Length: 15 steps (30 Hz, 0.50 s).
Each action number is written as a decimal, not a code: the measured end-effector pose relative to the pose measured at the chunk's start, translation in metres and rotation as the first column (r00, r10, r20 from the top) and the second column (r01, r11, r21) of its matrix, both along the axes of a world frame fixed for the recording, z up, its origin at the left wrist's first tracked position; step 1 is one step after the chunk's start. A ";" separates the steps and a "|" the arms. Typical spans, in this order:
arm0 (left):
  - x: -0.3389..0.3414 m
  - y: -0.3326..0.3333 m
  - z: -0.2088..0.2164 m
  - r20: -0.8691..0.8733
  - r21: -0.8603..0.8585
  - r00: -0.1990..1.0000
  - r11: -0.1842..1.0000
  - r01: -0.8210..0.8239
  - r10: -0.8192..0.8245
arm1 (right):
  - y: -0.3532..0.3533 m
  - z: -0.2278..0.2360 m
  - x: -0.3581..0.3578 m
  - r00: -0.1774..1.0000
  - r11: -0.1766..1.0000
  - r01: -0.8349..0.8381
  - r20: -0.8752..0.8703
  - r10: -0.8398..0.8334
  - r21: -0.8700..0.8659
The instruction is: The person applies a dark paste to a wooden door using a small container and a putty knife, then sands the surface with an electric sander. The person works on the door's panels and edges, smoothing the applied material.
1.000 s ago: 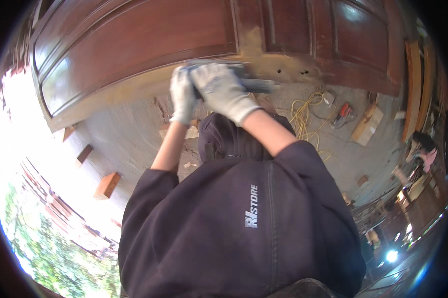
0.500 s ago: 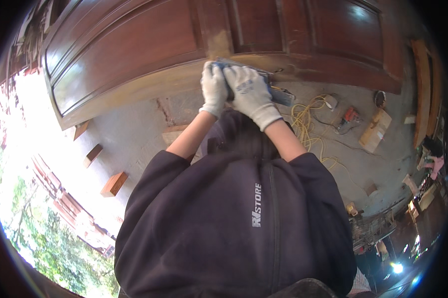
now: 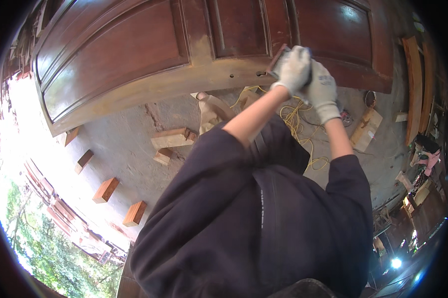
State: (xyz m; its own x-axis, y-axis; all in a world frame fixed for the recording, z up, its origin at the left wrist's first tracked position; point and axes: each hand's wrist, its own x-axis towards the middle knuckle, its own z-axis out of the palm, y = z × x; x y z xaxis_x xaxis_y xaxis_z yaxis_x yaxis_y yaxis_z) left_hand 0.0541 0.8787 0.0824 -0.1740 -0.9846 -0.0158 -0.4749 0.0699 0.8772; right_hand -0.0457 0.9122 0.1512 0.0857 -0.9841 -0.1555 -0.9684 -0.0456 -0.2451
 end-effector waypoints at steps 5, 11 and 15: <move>0.149 0.007 -0.013 -0.367 0.204 0.907 0.969 -0.137 0.206 | -0.014 -0.005 0.122 0.961 0.952 -0.214 0.130 0.246 -0.217; 0.307 0.032 0.002 -0.436 0.541 0.501 0.663 -0.518 0.747 | -0.017 0.000 0.277 0.901 0.900 -0.432 0.015 0.434 -0.060; 0.346 0.048 -0.013 -0.372 0.500 0.535 0.649 -0.573 0.759 | -0.008 -0.001 0.289 0.871 0.883 -0.470 0.154 0.467 -0.019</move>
